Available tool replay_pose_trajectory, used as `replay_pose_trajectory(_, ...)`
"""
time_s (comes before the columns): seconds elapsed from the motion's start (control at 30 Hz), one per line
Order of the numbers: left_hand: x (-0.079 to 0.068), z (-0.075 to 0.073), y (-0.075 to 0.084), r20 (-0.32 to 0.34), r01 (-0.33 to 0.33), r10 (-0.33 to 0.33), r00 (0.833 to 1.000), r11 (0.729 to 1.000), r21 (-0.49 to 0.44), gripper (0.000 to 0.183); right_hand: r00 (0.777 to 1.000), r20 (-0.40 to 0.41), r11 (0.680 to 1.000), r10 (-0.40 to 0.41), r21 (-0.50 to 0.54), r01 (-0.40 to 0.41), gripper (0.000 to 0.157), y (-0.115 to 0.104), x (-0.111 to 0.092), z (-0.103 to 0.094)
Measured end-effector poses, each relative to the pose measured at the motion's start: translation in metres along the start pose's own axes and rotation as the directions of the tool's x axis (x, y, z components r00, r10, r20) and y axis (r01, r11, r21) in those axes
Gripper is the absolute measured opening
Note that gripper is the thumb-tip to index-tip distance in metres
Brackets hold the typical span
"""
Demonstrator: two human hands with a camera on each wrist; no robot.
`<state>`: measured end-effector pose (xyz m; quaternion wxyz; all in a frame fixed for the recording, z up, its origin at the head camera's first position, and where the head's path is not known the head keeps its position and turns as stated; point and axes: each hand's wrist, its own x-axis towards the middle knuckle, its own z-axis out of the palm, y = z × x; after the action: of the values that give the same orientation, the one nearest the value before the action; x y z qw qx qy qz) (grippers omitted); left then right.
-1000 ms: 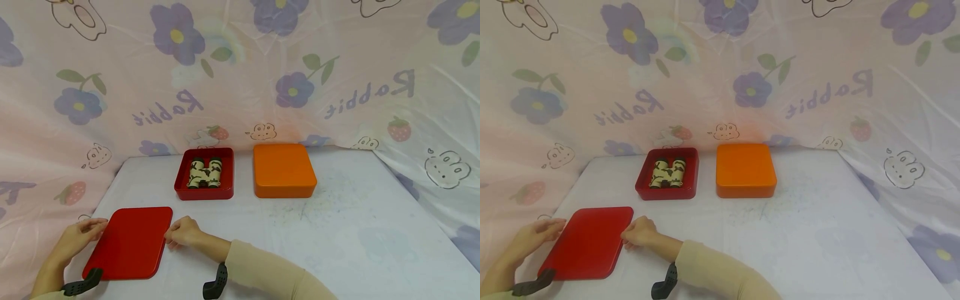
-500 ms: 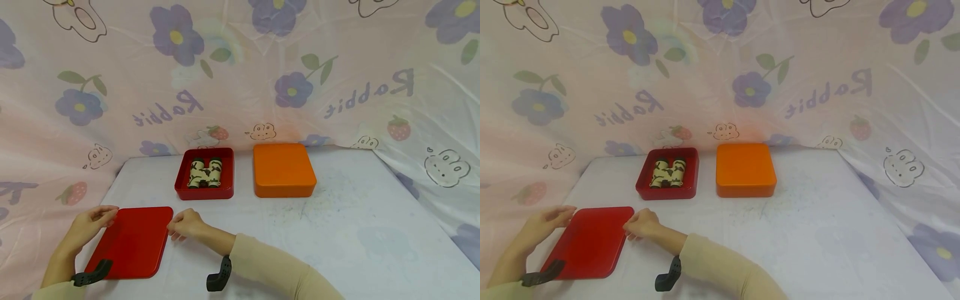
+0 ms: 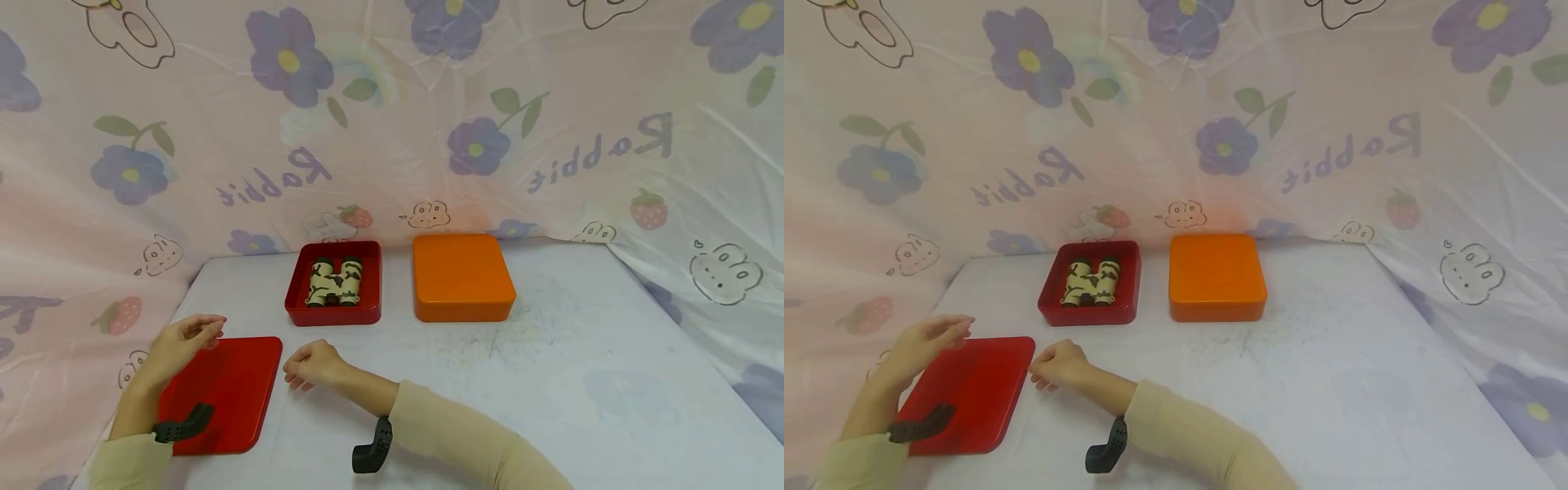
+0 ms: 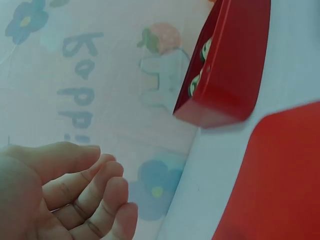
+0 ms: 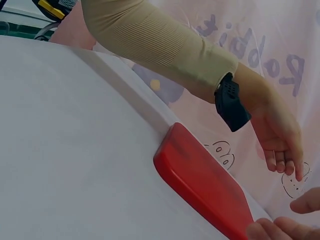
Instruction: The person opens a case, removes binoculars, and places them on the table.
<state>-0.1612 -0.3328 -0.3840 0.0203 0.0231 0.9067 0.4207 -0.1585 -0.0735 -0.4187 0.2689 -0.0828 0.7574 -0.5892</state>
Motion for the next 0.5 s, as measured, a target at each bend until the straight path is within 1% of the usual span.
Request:
replay_pose_trajectory(0.17, 0.010, 0.010, 0.010, -0.024, -0.049, 0.049, 0.999, 0.999, -0.020, 0.043, 1.000, 0.000, 1.000, -0.022, -0.014, 0.022, 0.017, -0.002, 0.000, -0.007)
replay_pose_trajectory(0.27, 0.016, 0.014, 0.014, -0.023, -0.070, 0.069, 0.997, 0.997, -0.040, 0.044, 0.999, 0.005, 0.999, -0.032, -0.020, 0.032, 0.019, -0.004, 0.000, -0.011)
replay_pose_trajectory(0.5, 0.024, 0.020, 0.020, -0.024, -0.083, 0.083, 0.996, 0.996, -0.033, 0.042, 0.999, 0.013, 0.999, -0.049, -0.015, 0.049, 0.022, -0.008, -0.001, -0.016)
